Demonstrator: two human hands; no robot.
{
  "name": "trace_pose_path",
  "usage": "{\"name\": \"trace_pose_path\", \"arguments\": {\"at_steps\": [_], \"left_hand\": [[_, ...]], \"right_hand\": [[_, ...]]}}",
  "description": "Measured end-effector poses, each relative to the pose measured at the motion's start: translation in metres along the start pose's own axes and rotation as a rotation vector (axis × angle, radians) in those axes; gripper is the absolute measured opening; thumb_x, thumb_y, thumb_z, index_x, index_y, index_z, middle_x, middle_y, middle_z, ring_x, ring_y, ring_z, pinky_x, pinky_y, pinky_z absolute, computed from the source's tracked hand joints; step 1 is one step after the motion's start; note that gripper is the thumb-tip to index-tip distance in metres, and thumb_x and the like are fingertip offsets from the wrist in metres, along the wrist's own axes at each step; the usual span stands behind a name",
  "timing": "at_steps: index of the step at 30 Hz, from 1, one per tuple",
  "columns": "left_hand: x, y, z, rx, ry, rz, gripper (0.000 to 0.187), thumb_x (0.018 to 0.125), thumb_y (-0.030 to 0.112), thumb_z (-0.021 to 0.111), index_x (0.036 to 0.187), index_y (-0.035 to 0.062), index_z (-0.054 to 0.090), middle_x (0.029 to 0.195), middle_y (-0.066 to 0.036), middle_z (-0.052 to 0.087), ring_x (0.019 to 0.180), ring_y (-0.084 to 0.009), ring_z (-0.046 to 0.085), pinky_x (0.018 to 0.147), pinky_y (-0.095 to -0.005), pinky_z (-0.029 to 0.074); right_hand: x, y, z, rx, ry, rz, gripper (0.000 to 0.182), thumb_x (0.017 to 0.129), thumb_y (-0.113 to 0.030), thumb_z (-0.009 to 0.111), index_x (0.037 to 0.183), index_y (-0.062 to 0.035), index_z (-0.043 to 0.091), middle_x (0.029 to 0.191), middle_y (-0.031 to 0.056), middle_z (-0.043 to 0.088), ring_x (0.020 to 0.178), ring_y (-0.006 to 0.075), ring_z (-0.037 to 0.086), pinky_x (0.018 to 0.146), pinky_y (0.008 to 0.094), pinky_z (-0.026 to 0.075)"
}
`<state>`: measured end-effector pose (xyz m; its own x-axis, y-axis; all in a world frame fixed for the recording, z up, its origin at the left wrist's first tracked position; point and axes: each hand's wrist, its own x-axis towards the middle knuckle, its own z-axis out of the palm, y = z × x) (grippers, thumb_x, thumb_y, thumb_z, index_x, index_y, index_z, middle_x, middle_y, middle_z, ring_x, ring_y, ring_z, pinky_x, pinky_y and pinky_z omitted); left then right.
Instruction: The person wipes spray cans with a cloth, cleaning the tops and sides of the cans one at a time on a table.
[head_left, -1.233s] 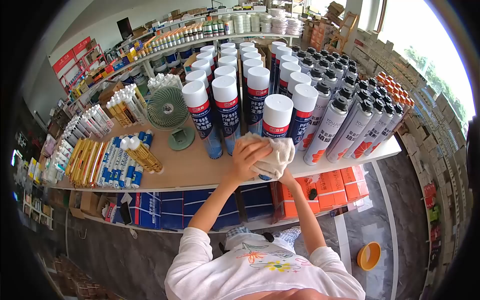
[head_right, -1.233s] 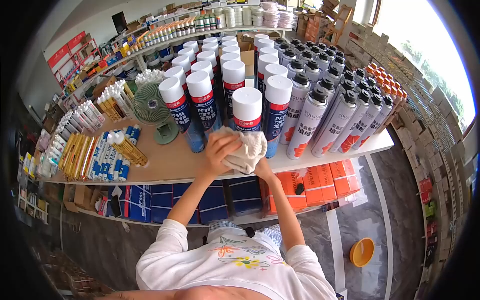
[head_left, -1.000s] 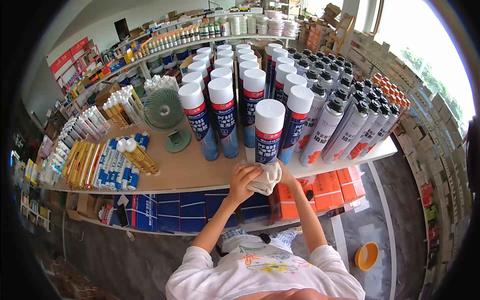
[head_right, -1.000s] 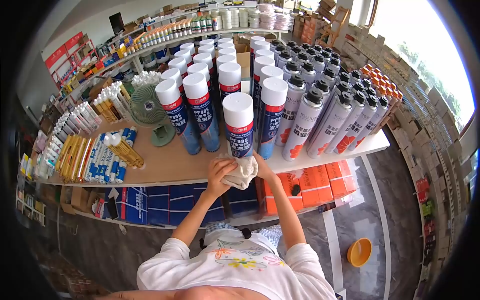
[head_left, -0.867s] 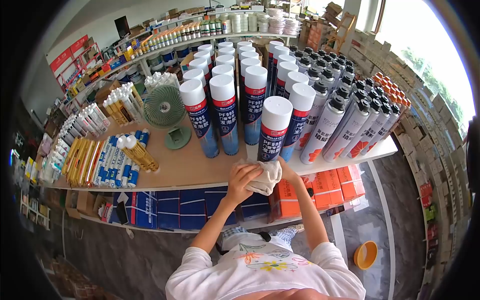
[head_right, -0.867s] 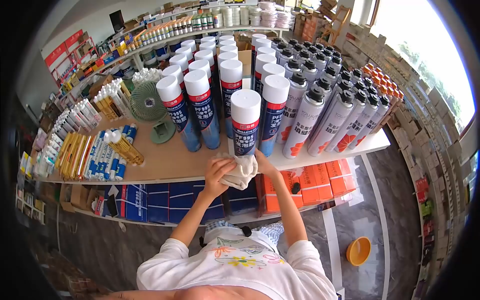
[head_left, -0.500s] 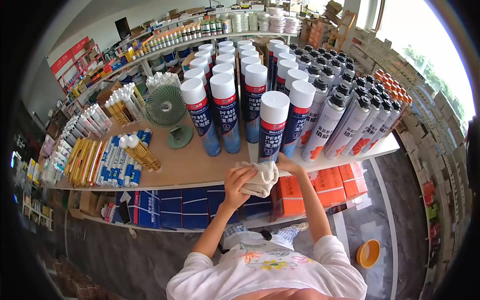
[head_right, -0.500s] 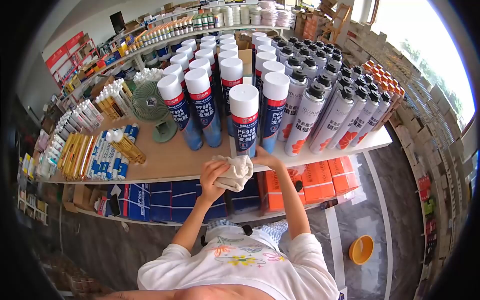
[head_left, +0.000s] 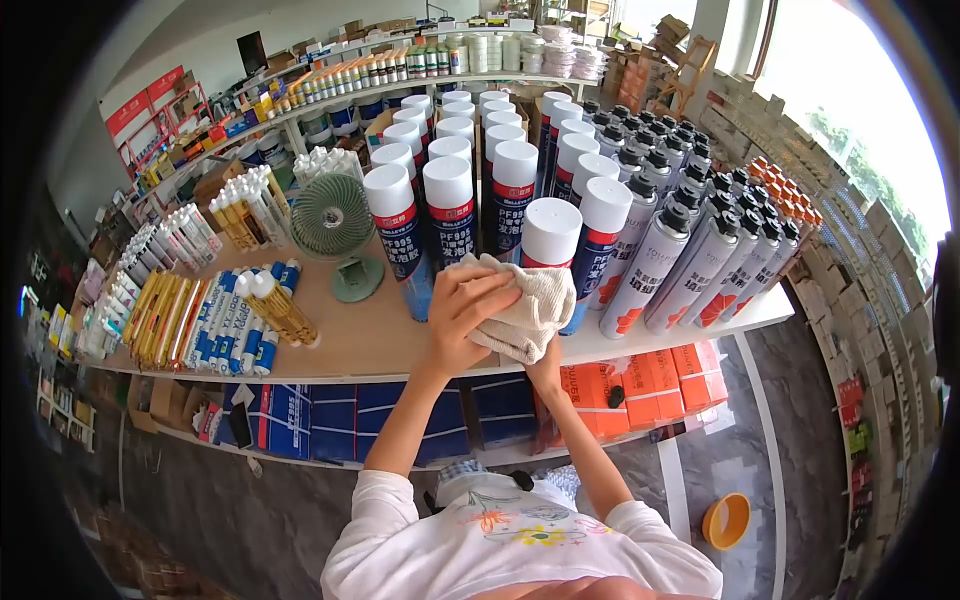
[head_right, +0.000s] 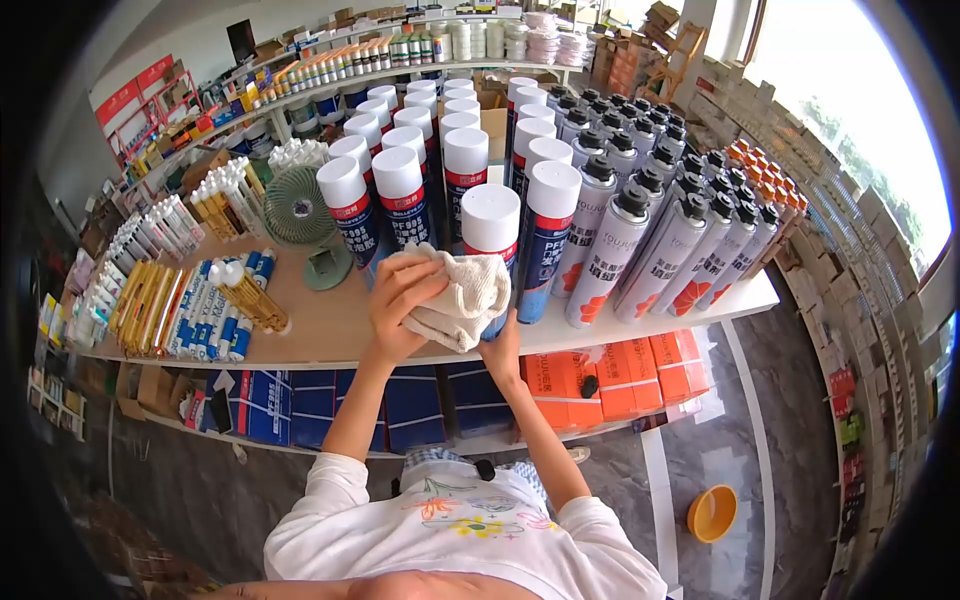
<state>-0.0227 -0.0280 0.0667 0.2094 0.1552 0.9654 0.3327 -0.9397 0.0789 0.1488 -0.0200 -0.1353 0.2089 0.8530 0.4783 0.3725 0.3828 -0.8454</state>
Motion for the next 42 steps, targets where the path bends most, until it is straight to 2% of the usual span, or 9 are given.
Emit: {"name": "trace_pose_path", "arguments": {"at_steps": [6, 13, 17, 20, 25, 31, 40, 41, 42], "left_hand": [[0.034, -0.019, 0.009, -0.002, -0.12, 0.046, 0.056, 0.059, 0.009, 0.082, 0.112, 0.0151, 0.069, 0.117, 0.0, 0.066, 0.106, -0.0242, 0.059, 0.089, -0.0397, 0.045], [-0.104, -0.026, 0.041, -0.013, -0.513, -0.069, 0.051, 0.064, 0.02, 0.081, 0.114, 0.0224, 0.073, 0.119, 0.007, 0.065, 0.105, -0.0224, 0.058, 0.096, -0.0408, 0.046], [-0.071, -0.018, 0.024, 0.046, -0.374, 0.029, 0.044, 0.064, 0.021, 0.081, 0.108, 0.0205, 0.073, 0.117, 0.004, 0.066, 0.103, -0.0211, 0.059, 0.091, -0.0431, 0.046], [-0.011, -0.023, 0.015, 0.091, -0.139, 0.062, 0.042, 0.063, 0.017, 0.081, 0.104, 0.0112, 0.071, 0.111, -0.003, 0.068, 0.099, -0.0274, 0.061, 0.085, -0.0426, 0.048], [-0.002, -0.029, 0.029, -0.038, 0.06, -0.085, 0.051, 0.059, 0.009, 0.083, 0.109, 0.0106, 0.07, 0.115, -0.002, 0.067, 0.103, -0.0273, 0.06, 0.086, -0.0378, 0.047], [-0.116, -0.01, 0.056, -0.035, -0.138, -0.261, 0.05, 0.059, 0.011, 0.084, 0.107, 0.0161, 0.071, 0.113, 0.001, 0.068, 0.101, -0.0248, 0.059, 0.092, -0.0397, 0.044], [-0.115, 0.017, 0.038, -0.095, -0.13, -0.354, 0.052, 0.06, 0.0, 0.081, 0.109, 0.0125, 0.071, 0.115, -0.002, 0.068, 0.103, -0.0282, 0.059, 0.091, -0.0404, 0.048], [-0.113, 0.02, 0.033, -0.078, -0.118, -0.362, 0.051, 0.06, 0.0, 0.081, 0.109, 0.0123, 0.072, 0.114, -0.003, 0.068, 0.103, -0.0286, 0.059, 0.09, -0.04, 0.048], [-0.112, 0.023, 0.03, -0.075, -0.116, -0.364, 0.051, 0.06, 0.0, 0.081, 0.109, 0.0123, 0.072, 0.114, -0.003, 0.068, 0.103, -0.0286, 0.059, 0.09, -0.04, 0.048]], "right_hand": [[0.029, 0.011, -0.02, 0.051, -0.277, -0.007, 0.084, 0.066, -0.017, 0.087, 0.135, -0.0011, 0.042, 0.118, 0.0187, 0.063, 0.109, 0.0286, 0.062, 0.093, 0.0386, 0.048], [0.015, 0.066, -0.015, 0.228, -0.31, -0.059, 0.068, 0.073, -0.016, 0.085, 0.131, -0.004, 0.052, 0.121, 0.0114, 0.061, 0.111, 0.0237, 0.058, 0.096, 0.0368, 0.047], [0.025, 0.064, -0.003, 0.106, -0.286, -0.25, 0.07, 0.072, -0.016, 0.086, 0.131, -0.0035, 0.052, 0.122, 0.0103, 0.061, 0.111, 0.0232, 0.058, 0.097, 0.0372, 0.046], [0.023, 0.053, -0.004, 0.268, -0.379, 0.064, 0.079, 0.067, -0.015, 0.088, 0.134, -0.0018, 0.049, 0.125, 0.0114, 0.06, 0.113, 0.0208, 0.056, 0.099, 0.0354, 0.044], [0.034, 0.034, -0.014, 0.277, -0.441, 0.137, 0.084, 0.068, -0.016, 0.087, 0.139, -0.0031, 0.044, 0.124, 0.0106, 0.059, 0.114, 0.0198, 0.055, 0.1, 0.0348, 0.044], [0.035, 0.055, -0.019, 0.281, -0.47, 0.02, 0.086, 0.071, -0.017, 0.085, 0.142, -0.0029, 0.039, 0.127, 0.013, 0.058, 0.118, 0.0217, 0.054, 0.101, 0.0358, 0.043], [0.037, 0.049, -0.025, 0.331, -0.484, 0.041, 0.084, 0.078, -0.02, 0.08, 0.145, -0.0018, 0.033, 0.131, 0.0184, 0.057, 0.122, 0.026, 0.054, 0.102, 0.0373, 0.043], [0.031, 0.052, -0.023, 0.279, -0.455, 0.023, 0.08, 0.081, -0.023, 0.075, 0.143, 0.0023, 0.032, 0.126, 0.0256, 0.055, 0.119, 0.0365, 0.055, 0.1, 0.0421, 0.043], [0.027, 0.037, -0.022, 0.28, -0.459, 0.022, 0.08, 0.081, -0.023, 0.075, 0.143, 0.0023, 0.032, 0.126, 0.0256, 0.055, 0.119, 0.0365, 0.055, 0.1, 0.0421, 0.043]]}}
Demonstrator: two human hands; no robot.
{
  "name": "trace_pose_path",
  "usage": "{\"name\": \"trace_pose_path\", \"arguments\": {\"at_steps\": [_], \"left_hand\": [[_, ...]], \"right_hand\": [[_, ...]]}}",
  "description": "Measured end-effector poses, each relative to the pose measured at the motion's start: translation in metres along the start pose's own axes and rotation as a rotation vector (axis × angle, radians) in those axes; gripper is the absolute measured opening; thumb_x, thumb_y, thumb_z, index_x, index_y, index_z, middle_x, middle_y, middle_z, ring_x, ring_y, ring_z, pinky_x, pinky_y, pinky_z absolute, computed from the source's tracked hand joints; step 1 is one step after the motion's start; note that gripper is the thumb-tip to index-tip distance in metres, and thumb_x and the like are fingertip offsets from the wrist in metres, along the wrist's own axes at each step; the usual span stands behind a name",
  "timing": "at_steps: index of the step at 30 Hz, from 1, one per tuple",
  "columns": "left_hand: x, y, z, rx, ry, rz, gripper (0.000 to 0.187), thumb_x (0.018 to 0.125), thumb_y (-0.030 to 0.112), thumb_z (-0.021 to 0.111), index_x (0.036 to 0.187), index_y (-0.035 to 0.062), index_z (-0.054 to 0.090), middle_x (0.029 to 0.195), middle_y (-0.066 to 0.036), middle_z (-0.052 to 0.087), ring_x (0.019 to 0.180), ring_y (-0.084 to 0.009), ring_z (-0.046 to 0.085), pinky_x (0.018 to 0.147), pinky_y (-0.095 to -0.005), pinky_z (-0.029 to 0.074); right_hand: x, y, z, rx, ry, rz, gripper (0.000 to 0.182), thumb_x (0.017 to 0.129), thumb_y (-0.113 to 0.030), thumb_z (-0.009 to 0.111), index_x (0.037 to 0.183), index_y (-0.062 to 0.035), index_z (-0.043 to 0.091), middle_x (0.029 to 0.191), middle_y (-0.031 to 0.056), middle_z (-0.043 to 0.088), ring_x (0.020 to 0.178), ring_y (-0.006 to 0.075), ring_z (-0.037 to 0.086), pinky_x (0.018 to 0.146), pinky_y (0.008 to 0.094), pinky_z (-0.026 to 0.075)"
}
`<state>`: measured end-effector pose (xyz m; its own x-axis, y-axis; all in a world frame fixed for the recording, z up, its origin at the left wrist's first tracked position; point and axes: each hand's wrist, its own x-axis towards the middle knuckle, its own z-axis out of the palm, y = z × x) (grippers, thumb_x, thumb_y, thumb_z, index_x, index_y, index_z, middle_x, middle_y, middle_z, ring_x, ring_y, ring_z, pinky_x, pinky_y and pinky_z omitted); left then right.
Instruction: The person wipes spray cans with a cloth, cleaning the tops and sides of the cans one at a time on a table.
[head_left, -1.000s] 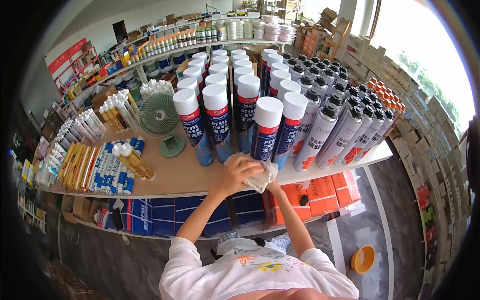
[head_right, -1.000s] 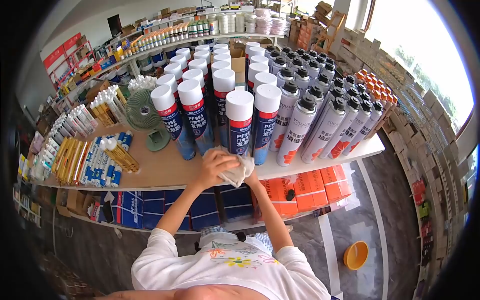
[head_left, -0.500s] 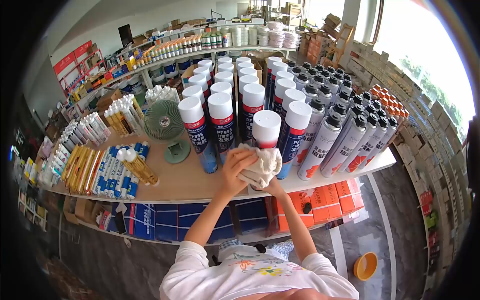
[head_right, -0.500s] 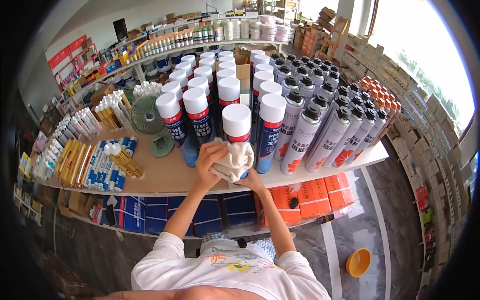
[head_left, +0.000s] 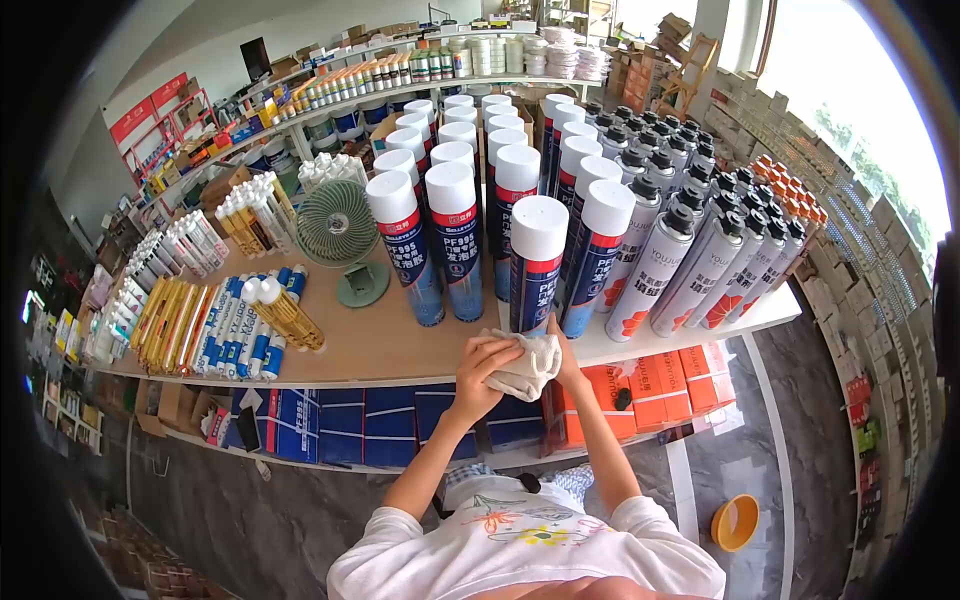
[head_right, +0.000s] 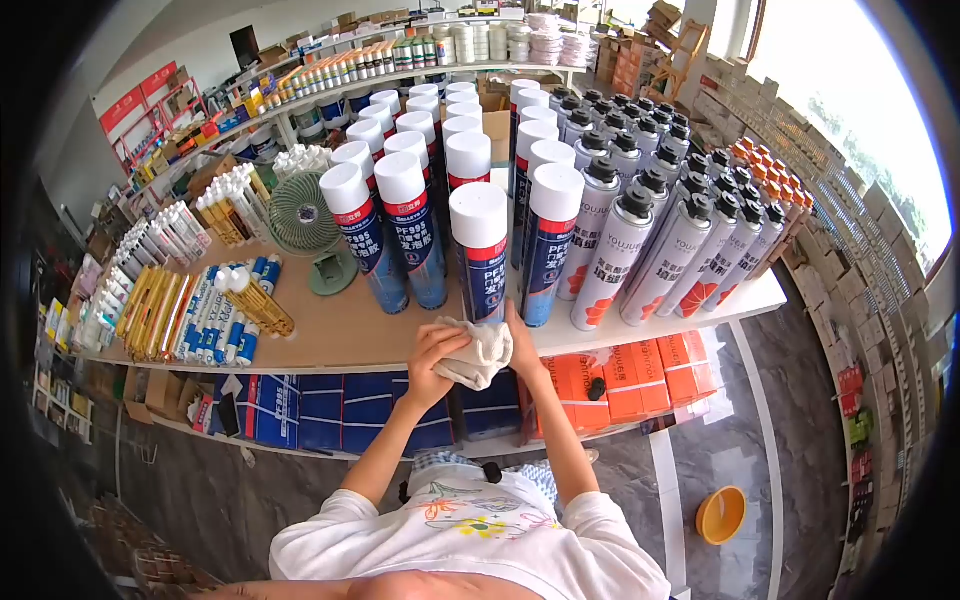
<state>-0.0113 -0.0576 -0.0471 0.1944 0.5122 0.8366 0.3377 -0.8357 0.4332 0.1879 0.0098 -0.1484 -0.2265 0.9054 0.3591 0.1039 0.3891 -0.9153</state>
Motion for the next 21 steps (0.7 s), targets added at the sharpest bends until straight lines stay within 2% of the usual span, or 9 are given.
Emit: {"name": "trace_pose_path", "arguments": {"at_steps": [2, 6, 10, 13, 14, 15, 16, 18, 21], "left_hand": [[-0.004, 0.005, -0.005, -0.001, 0.051, -0.035, 0.05, 0.06, 0.0, 0.081, 0.108, 0.0118, 0.072, 0.113, -0.004, 0.069, 0.102, -0.0287, 0.06, 0.09, -0.0396, 0.049], [-0.008, 0.011, -0.013, 0.023, 0.084, -0.055, 0.047, 0.062, 0.0, 0.08, 0.107, 0.0101, 0.072, 0.111, -0.005, 0.069, 0.101, -0.0292, 0.06, 0.089, -0.0399, 0.05], [0.008, 0.018, -0.021, 0.006, 0.11, -0.017, 0.046, 0.062, 0.002, 0.081, 0.107, 0.0102, 0.072, 0.111, -0.006, 0.069, 0.101, -0.0295, 0.06, 0.088, -0.04, 0.05], [0.026, 0.016, -0.029, 0.027, 0.118, 0.065, 0.042, 0.062, 0.005, 0.082, 0.103, 0.0066, 0.071, 0.11, -0.009, 0.069, 0.101, -0.0331, 0.06, 0.088, -0.0411, 0.048], [0.037, 0.014, -0.032, 0.025, 0.119, 0.061, 0.042, 0.062, 0.005, 0.082, 0.103, 0.0066, 0.071, 0.11, -0.009, 0.069, 0.101, -0.0331, 0.06, 0.088, -0.0411, 0.048], [0.051, 0.012, -0.035, 0.039, 0.11, 0.118, 0.043, 0.062, 0.005, 0.082, 0.103, 0.0067, 0.071, 0.11, -0.009, 0.069, 0.101, -0.0327, 0.06, 0.088, -0.0409, 0.048], [0.066, 0.01, -0.038, 0.053, 0.102, 0.173, 0.044, 0.061, 0.005, 0.082, 0.104, 0.0068, 0.071, 0.11, -0.009, 0.069, 0.101, -0.0322, 0.06, 0.088, -0.0406, 0.048], [0.1, 0.01, -0.041, 0.086, 0.129, 0.25, 0.045, 0.06, 0.005, 0.082, 0.104, 0.0069, 0.072, 0.11, -0.008, 0.069, 0.1, -0.0311, 0.06, 0.087, -0.0393, 0.048], [0.138, 0.011, -0.036, 0.111, 0.187, 0.339, 0.045, 0.06, 0.003, 0.082, 0.104, 0.007, 0.072, 0.11, -0.008, 0.069, 0.099, -0.03, 0.06, 0.085, -0.038, 0.049]], "right_hand": [[-0.006, -0.033, 0.024, -0.423, 0.356, -0.125, 0.077, 0.08, -0.024, 0.074, 0.139, 0.0057, 0.034, 0.121, 0.0303, 0.054, 0.112, 0.0457, 0.055, 0.095, 0.0471, 0.044], [-0.01, -0.049, 0.061, -0.475, 0.566, -0.033, 0.073, 0.079, -0.025, 0.074, 0.132, 0.0064, 0.036, 0.117, 0.0305, 0.053, 0.113, 0.0467, 0.051, 0.094, 0.0479, 0.043], [-0.008, -0.038, 0.052, -0.265, 0.453, 0.059, 0.065, 0.081, -0.02, 0.073, 0.129, 0.0061, 0.036, 0.117, 0.0291, 0.053, 0.114, 0.0452, 0.051, 0.096, 0.0441, 0.043], [0.001, 0.002, 0.031, -0.031, 0.388, 0.053, 0.066, 0.077, -0.018, 0.077, 0.129, 0.0039, 0.042, 0.114, 0.0237, 0.062, 0.106, 0.0354, 0.062, 0.092, 0.0403, 0.047], [0.001, -0.02, 0.026, -0.143, 0.372, -0.019, 0.068, 0.075, -0.017, 0.08, 0.129, 0.0035, 0.044, 0.113, 0.022, 0.064, 0.106, 0.0309, 0.063, 0.091, 0.0387, 0.048], [0.004, -0.031, 0.017, -0.106, 0.291, 0.049, 0.077, 0.069, -0.014, 0.084, 0.133, 0.0032, 0.044, 0.114, 0.0183, 0.065, 0.107, 0.0229, 0.062, 0.091, 0.035, 0.049], [0.008, 0.004, 0.006, -0.078, 0.178, 0.102, 0.08, 0.068, -0.011, 0.084, 0.135, 0.0034, 0.043, 0.117, 0.0161, 0.064, 0.108, 0.0183, 0.06, 0.092, 0.0329, 0.048], [0.012, -0.005, 0.008, 0.059, 0.162, 0.115, 0.084, 0.066, -0.012, 0.084, 0.137, 0.0025, 0.042, 0.119, 0.0153, 0.064, 0.108, 0.0209, 0.061, 0.093, 0.0333, 0.048], [0.017, -0.033, 0.011, -0.156, 0.141, 0.203, 0.095, 0.064, -0.016, 0.085, 0.142, 0.0022, 0.033, 0.12, 0.0188, 0.063, 0.111, 0.0268, 0.061, 0.096, 0.0363, 0.047]]}}
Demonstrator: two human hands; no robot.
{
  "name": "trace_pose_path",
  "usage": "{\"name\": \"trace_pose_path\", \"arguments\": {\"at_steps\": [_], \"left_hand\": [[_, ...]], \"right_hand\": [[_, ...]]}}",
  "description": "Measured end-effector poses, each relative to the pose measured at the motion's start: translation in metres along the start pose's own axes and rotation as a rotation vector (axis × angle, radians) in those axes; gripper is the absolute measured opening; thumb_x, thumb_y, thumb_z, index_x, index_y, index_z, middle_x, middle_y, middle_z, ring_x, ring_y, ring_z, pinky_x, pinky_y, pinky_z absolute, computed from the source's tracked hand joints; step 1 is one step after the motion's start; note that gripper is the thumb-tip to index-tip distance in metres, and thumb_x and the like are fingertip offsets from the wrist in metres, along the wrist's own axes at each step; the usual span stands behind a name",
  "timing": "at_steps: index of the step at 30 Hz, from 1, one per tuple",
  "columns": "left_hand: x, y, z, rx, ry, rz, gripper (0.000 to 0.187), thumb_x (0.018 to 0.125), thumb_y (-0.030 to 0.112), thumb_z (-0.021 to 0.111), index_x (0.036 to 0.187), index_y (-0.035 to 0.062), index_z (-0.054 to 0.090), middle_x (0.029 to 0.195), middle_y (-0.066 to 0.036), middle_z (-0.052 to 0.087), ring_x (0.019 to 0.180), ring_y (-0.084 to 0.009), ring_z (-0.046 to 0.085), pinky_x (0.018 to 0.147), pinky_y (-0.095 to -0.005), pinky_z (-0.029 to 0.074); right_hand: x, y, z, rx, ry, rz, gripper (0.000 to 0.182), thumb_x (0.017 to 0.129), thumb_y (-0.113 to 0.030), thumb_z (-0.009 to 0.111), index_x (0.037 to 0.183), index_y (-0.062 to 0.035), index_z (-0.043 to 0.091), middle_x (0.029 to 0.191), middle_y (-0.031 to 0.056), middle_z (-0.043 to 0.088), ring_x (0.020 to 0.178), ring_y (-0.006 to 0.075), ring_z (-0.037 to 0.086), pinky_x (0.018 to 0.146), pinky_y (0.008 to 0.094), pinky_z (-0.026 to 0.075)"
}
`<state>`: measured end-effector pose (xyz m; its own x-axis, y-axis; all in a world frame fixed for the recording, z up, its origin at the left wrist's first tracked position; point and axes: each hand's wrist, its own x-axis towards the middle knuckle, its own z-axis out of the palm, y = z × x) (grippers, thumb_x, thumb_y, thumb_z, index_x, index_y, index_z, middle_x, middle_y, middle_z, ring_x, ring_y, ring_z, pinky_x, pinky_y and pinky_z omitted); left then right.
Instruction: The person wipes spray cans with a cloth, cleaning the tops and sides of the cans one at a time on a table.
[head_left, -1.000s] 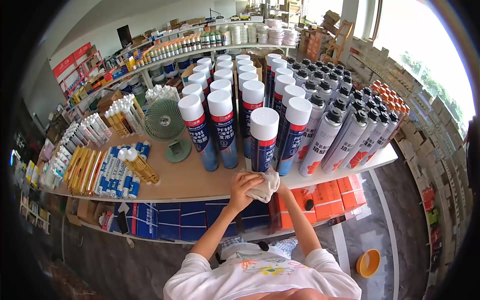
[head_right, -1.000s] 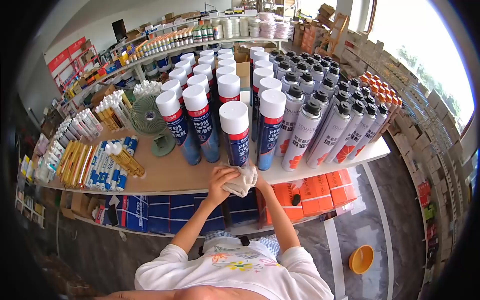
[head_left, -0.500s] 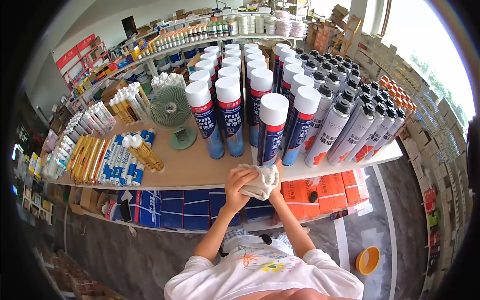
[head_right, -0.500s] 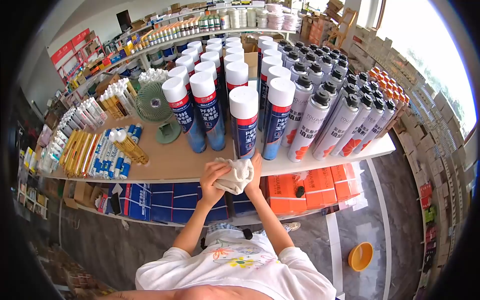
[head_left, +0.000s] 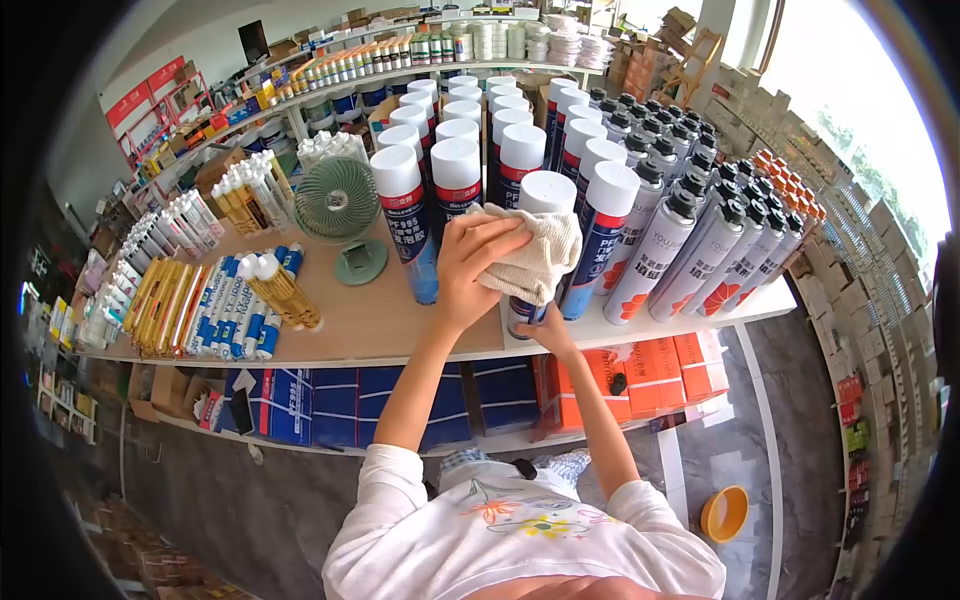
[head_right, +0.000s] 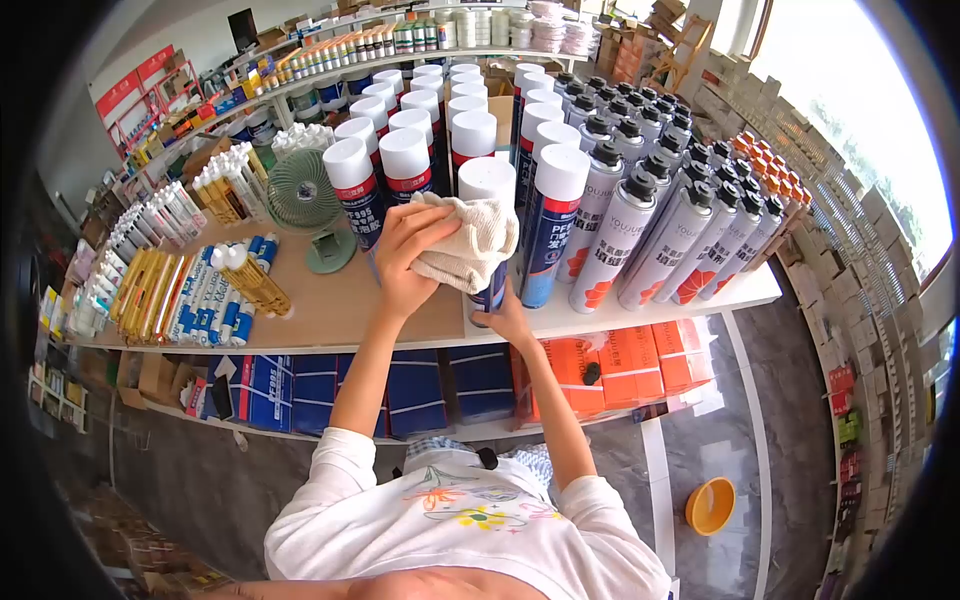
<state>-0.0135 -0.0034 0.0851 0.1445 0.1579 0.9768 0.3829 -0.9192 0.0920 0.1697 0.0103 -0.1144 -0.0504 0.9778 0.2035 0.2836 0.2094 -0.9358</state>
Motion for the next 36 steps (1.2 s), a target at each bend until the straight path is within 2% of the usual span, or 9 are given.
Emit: {"name": "trace_pose_path", "arguments": {"at_steps": [5, 8, 11, 13, 14, 22, 30, 32, 36], "left_hand": [[-0.049, -0.007, 0.022, -0.079, 0.023, -0.102, 0.048, 0.061, 0.004, 0.082, 0.107, 0.0094, 0.071, 0.114, -0.005, 0.067, 0.102, -0.0291, 0.059, 0.085, -0.0393, 0.05], [-0.111, -0.005, 0.021, -0.121, -0.181, -0.121, 0.049, 0.061, 0.009, 0.083, 0.109, 0.013, 0.071, 0.117, -0.002, 0.066, 0.103, -0.0279, 0.058, 0.087, -0.0407, 0.049], [-0.128, -0.001, 0.016, -0.049, -0.423, -0.056, 0.047, 0.062, 0.014, 0.084, 0.107, 0.0156, 0.072, 0.116, -0.001, 0.066, 0.103, -0.027, 0.057, 0.09, -0.0414, 0.047], [-0.095, 0.0, 0.014, -0.049, -0.31, -0.016, 0.046, 0.062, 0.015, 0.083, 0.107, 0.0163, 0.072, 0.116, -0.001, 0.066, 0.102, -0.0265, 0.057, 0.092, -0.0415, 0.046], [-0.078, -0.005, 0.016, -0.014, -0.234, 0.027, 0.048, 0.064, 0.016, 0.081, 0.11, 0.0181, 0.07, 0.118, 0.002, 0.064, 0.105, -0.0234, 0.056, 0.094, -0.0447, 0.044], [-0.07, -0.002, 0.029, 0.061, -0.105, 0.027, 0.06, 0.061, 0.009, 0.083, 0.118, 0.0112, 0.066, 0.125, -0.007, 0.061, 0.106, -0.0323, 0.055, 0.09, -0.0428, 0.047], [-0.17, 0.018, 0.023, -0.085, -0.269, -0.224, 0.059, 0.06, 0.003, 0.081, 0.117, 0.0148, 0.068, 0.122, 0.0, 0.064, 0.108, -0.0269, 0.056, 0.092, -0.0421, 0.044], [-0.161, 0.022, 0.012, -0.095, -0.233, -0.249, 0.058, 0.06, 0.0, 0.08, 0.115, 0.0131, 0.069, 0.121, -0.002, 0.065, 0.108, -0.0284, 0.056, 0.092, -0.0425, 0.046], [-0.147, 0.028, -0.007, -0.08, -0.134, -0.275, 0.056, 0.06, -0.001, 0.08, 0.114, 0.0111, 0.069, 0.119, -0.004, 0.066, 0.106, -0.0302, 0.058, 0.091, -0.0423, 0.048]], "right_hand": [[0.007, 0.041, 0.011, -0.036, 0.001, -0.144, 0.088, 0.065, -0.016, 0.084, 0.138, 0.0023, 0.038, 0.114, 0.018, 0.063, 0.106, 0.0307, 0.061, 0.093, 0.038, 0.047], [0.014, 0.068, -0.006, -0.417, -0.005, -0.687, 0.069, 0.075, -0.018, 0.078, 0.135, -0.0018, 0.047, 0.117, 0.0162, 0.062, 0.109, 0.033, 0.06, 0.091, 0.0387, 0.048], [0.013, 0.054, -0.012, -0.28, -0.222, -0.573, 0.063, 0.078, -0.018, 0.077, 0.134, -0.0055, 0.05, 0.126, 0.0182, 0.057, 0.115, 0.0312, 0.056, 0.095, 0.0392, 0.046], [0.012, 0.056, -0.004, -0.264, -0.08, -0.644, 0.062, 0.079, -0.018, 0.078, 0.133, -0.0047, 0.05, 0.125, 0.0152, 0.06, 0.113, 0.0292, 0.058, 0.095, 0.0372, 0.048], [0.012, 0.082, 0.005, 0.189, -0.149, -0.325, 0.068, 0.077, -0.019, 0.082, 0.134, -0.0041, 0.049, 0.125, 0.0125, 0.06, 0.116, 0.0257, 0.056, 0.098, 0.0361, 0.046], [0.008, 0.041, -0.007, 0.179, -0.264, -0.052, 0.079, 0.07, -0.011, 0.086, 0.137, -0.0027, 0.045, 0.127, 0.011, 0.06, 0.114, 0.0192, 0.056, 0.098, 0.0338, 0.046], [0.0, 0.027, -0.011, 0.452, -0.192, -0.141, 0.081, 0.075, -0.016, 0.084, 0.141, -0.0035, 0.039, 0.128, 0.0133, 0.055, 0.118, 0.0239, 0.054, 0.102, 0.0377, 0.044], [-0.005, 0.022, -0.002, 0.04, 0.077, -0.409, 0.086, 0.075, -0.017, 0.083, 0.143, -0.0008, 0.033, 0.132, 0.0191, 0.048, 0.123, 0.0311, 0.049, 0.104, 0.0412, 0.041], [-0.026, 0.008, 0.022, -0.119, 0.353, -0.281, 0.092, 0.072, -0.017, 0.084, 0.141, 0.0063, 0.028, 0.133, 0.0274, 0.042, 0.121, 0.0416, 0.047, 0.103, 0.0451, 0.04]]}}
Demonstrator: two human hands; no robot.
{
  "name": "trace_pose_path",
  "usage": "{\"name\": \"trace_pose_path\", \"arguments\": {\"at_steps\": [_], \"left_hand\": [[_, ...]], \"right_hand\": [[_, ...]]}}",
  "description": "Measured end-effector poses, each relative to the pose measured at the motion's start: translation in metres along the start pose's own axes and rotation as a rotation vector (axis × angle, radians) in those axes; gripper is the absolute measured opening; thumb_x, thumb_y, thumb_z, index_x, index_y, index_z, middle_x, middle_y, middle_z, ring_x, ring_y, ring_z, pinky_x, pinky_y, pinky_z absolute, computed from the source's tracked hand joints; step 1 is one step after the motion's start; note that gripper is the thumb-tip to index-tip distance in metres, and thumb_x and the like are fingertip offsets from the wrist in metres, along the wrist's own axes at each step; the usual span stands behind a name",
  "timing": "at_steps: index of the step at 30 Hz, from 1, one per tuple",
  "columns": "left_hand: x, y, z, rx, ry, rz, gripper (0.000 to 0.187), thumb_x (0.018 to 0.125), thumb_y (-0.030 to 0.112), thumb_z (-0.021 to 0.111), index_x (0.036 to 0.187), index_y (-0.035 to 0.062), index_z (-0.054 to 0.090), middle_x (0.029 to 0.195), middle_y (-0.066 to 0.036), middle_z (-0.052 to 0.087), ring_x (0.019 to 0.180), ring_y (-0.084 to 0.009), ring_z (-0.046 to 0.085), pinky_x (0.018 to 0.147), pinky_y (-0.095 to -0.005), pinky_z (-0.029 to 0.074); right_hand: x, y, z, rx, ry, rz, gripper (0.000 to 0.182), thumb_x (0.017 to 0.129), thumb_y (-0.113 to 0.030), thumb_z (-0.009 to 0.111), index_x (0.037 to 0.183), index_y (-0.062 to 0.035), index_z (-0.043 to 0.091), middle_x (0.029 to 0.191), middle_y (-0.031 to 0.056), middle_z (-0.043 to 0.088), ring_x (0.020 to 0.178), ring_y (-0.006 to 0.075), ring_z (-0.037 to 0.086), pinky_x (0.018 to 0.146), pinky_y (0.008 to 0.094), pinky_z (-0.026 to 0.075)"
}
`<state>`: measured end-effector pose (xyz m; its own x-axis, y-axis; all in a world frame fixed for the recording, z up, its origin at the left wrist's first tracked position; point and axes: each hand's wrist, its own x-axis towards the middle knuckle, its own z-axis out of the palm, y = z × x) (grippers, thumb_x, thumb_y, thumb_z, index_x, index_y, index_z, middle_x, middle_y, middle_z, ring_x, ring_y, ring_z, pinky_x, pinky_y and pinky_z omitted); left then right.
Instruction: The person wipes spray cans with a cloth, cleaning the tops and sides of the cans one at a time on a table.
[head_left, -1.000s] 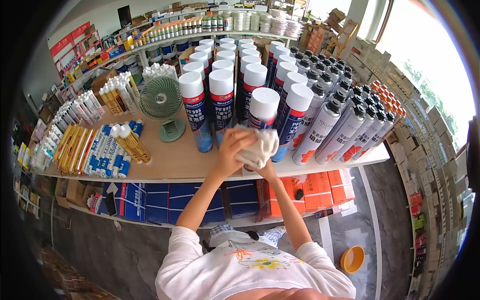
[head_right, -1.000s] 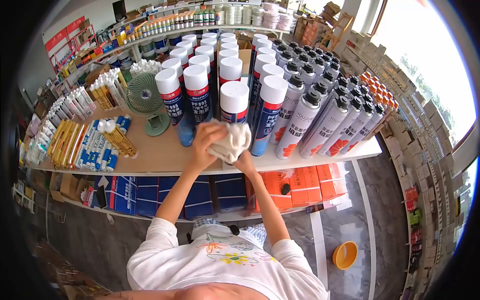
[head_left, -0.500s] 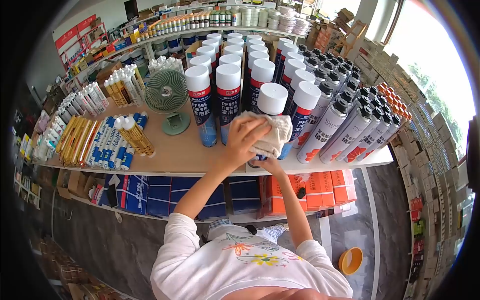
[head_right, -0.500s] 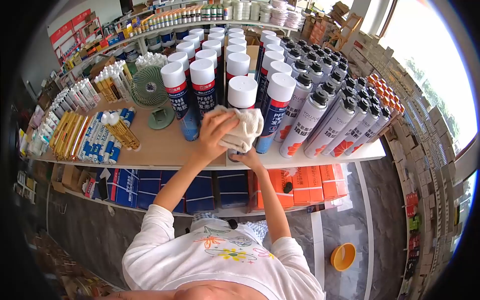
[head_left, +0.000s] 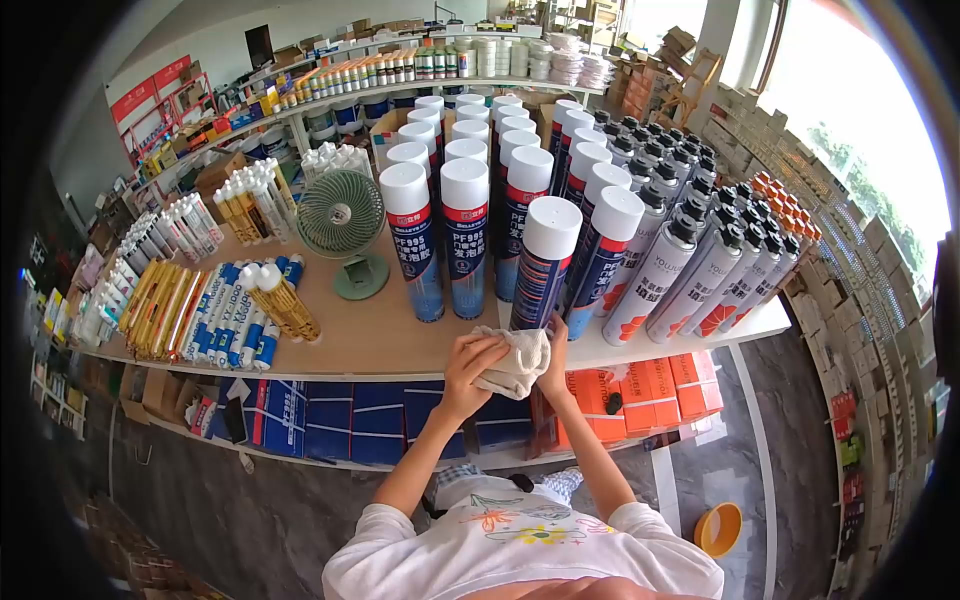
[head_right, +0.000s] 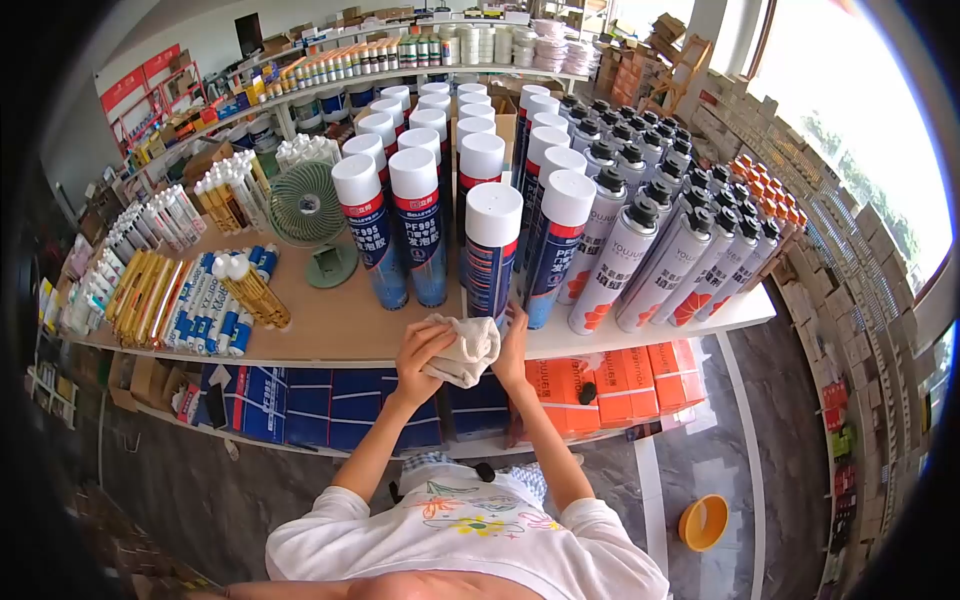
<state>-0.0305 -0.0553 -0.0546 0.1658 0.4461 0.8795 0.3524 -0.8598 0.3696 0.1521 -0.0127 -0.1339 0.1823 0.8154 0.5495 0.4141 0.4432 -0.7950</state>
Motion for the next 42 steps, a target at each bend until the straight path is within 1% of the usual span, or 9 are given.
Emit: {"name": "trace_pose_path", "arguments": {"at_steps": [6, 12, 16, 23, 26, 28, 32, 39, 42], "left_hand": [[0.008, 0.012, -0.013, 0.001, 0.09, -0.037, 0.052, 0.061, 0.0, 0.08, 0.111, 0.0082, 0.07, 0.116, -0.008, 0.066, 0.103, -0.0323, 0.059, 0.089, -0.0418, 0.05], [0.046, 0.008, -0.018, -0.005, 0.046, 0.097, 0.053, 0.062, 0.005, 0.082, 0.113, 0.0101, 0.069, 0.118, -0.005, 0.066, 0.104, -0.0298, 0.058, 0.09, -0.0407, 0.048], [0.099, 0.018, -0.027, 0.036, -0.043, 0.233, 0.052, 0.058, 0.009, 0.084, 0.109, 0.0084, 0.07, 0.116, -0.006, 0.067, 0.102, -0.0309, 0.059, 0.087, -0.0414, 0.049], [0.115, 0.0, 0.0, 0.085, 0.02, 0.314, 0.055, 0.06, 0.006, 0.081, 0.113, 0.0114, 0.069, 0.119, -0.004, 0.065, 0.104, -0.0289, 0.058, 0.089, -0.0393, 0.049], [0.063, -0.017, 0.025, 0.034, 0.027, 0.119, 0.057, 0.06, 0.003, 0.081, 0.115, 0.0103, 0.067, 0.12, -0.006, 0.064, 0.105, -0.0311, 0.058, 0.09, -0.0409, 0.048], [0.022, -0.025, 0.036, 0.074, -0.081, 0.089, 0.055, 0.062, 0.007, 0.079, 0.116, 0.0145, 0.067, 0.121, -0.003, 0.063, 0.105, -0.0282, 0.056, 0.094, -0.0418, 0.046], [0.013, -0.025, 0.031, 0.119, -0.286, 0.231, 0.049, 0.068, 0.014, 0.076, 0.116, 0.0187, 0.068, 0.121, 0.003, 0.06, 0.107, -0.0232, 0.053, 0.096, -0.0422, 0.044], [0.125, 0.006, 0.004, 0.075, 0.181, 0.236, 0.054, 0.064, 0.006, 0.077, 0.117, 0.0135, 0.068, 0.121, -0.001, 0.062, 0.109, -0.025, 0.054, 0.095, -0.0401, 0.044], [0.124, -0.008, 0.008, -0.005, 0.185, 0.201, 0.057, 0.062, 0.003, 0.077, 0.118, 0.0104, 0.067, 0.12, -0.004, 0.064, 0.107, -0.0278, 0.055, 0.094, -0.04, 0.045]], "right_hand": [[-0.012, -0.017, 0.026, 0.022, 0.08, 0.163, 0.074, 0.089, -0.022, 0.067, 0.144, 0.004, 0.024, 0.131, 0.0274, 0.043, 0.124, 0.0394, 0.046, 0.106, 0.0439, 0.036], [-0.003, 0.027, 0.024, 0.231, -0.038, 0.289, 0.082, 0.082, -0.016, 0.075, 0.143, 0.0053, 0.025, 0.13, 0.0272, 0.053, 0.122, 0.0393, 0.054, 0.101, 0.0406, 0.043], [0.012, 0.012, -0.001, 0.259, -0.212, 0.162, 0.056, 0.078, -0.019, 0.079, 0.126, -0.0011, 0.057, 0.125, 0.0159, 0.062, 0.116, 0.0279, 0.06, 0.098, 0.0382, 0.046], [0.032, 0.01, -0.011, 0.245, -0.411, 0.142, 0.065, 0.07, -0.017, 0.086, 0.127, -0.0014, 0.057, 0.119, 0.0102, 0.066, 0.109, 0.0215, 0.061, 0.095, 0.0351, 0.048], [0.031, 0.03, -0.01, 0.303, -0.418, 0.032, 0.072, 0.071, -0.017, 0.086, 0.132, -0.0044, 0.052, 0.126, 0.0095, 0.06, 0.115, 0.0224, 0.058, 0.098, 0.0351, 0.048], [0.023, 0.08, -0.005, 0.129, -0.424, -0.183, 0.069, 0.073, -0.015, 0.084, 0.133, -0.0049, 0.051, 0.127, 0.0102, 0.058, 0.116, 0.0224, 0.056, 0.098, 0.0356, 0.047], [0.02, 0.09, -0.002, 0.143, -0.423, -0.185, 0.068, 0.071, -0.015, 0.084, 0.13, -0.0042, 0.053, 0.123, 0.0098, 0.061, 0.111, 0.0218, 0.059, 0.095, 0.0357, 0.049], [0.026, 0.027, -0.009, 0.238, -0.422, 0.163, 0.064, 0.068, -0.014, 0.085, 0.124, -0.0018, 0.056, 0.111, 0.0093, 0.067, 0.1, 0.0213, 0.064, 0.089, 0.0363, 0.051], [0.028, 0.035, -0.009, 0.168, -0.39, 0.221, 0.064, 0.067, -0.014, 0.085, 0.122, 0.0005, 0.056, 0.105, 0.0104, 0.069, 0.095, 0.0222, 0.065, 0.087, 0.037, 0.051]]}}
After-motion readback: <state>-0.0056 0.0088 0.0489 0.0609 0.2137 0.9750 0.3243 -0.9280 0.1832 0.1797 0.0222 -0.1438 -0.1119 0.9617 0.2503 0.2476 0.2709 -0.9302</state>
